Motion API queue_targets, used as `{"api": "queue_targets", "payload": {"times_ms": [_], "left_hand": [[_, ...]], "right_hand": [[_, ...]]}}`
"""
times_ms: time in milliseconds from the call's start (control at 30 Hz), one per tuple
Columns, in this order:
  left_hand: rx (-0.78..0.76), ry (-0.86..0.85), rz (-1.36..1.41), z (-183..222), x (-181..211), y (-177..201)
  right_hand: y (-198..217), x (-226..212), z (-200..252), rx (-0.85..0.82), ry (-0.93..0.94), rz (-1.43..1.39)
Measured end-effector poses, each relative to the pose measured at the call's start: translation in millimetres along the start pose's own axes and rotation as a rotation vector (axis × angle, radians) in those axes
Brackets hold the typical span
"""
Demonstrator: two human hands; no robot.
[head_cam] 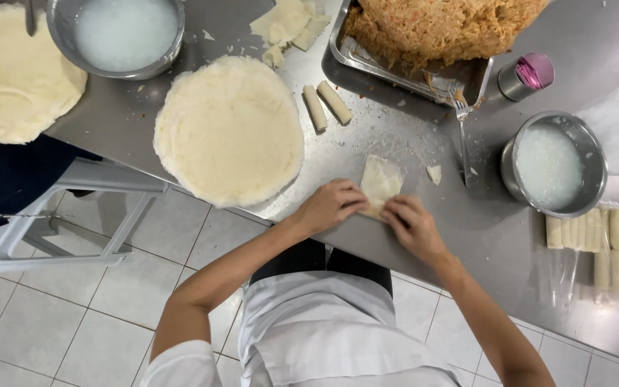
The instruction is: Rolling thin dough wrappers with a meat-based filling on a stainless steel preparation table in a food production facility.
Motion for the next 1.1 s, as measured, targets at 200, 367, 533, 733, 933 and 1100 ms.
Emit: {"api": "queue_targets", "payload": {"times_ms": [200,367,533,733,933,1100], "left_hand": [[0.0,-0.206,-0.174,4.8,36.7,10.1],[-0.06,-0.214,-0.182,-24.3,-28.7,-16.1],[-0.235,-0.204,-0.112,-22.8,-14.7,-13.9],[-0.126,-0.049,-0.059,-55.4,-39.3,7.4],[-0.154,-0.079,-0.092,-49.9,-24.3,7.1],[0.004,0.06,0.026,-98.8,-64.2,20.6]], "right_hand": [[-6.3,-14.1,3.2,0.051,0.148,-0.001],[6.0,8.8,-19.8,0.099,0.091,0.005],[5.7,-1.5,-12.5,0.085,0.073,-0.057],[14.7,21.2,-50.0,0.06,0.007,-0.031],[11.3,11.8,-45.0,0.075,0.084,-0.023],[21.2,41.8,-91.5,0.128,-0.016,-0.028]]}}
Point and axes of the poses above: each hand's wrist, its own z-axis away from the middle knuckle, its own y-axis out of the back of the hand, x = y × z, the point moved 8 cm from there along -z, towards the middle knuckle, and after that the axes turned 9 degrees about z, right-handed, at the moved point
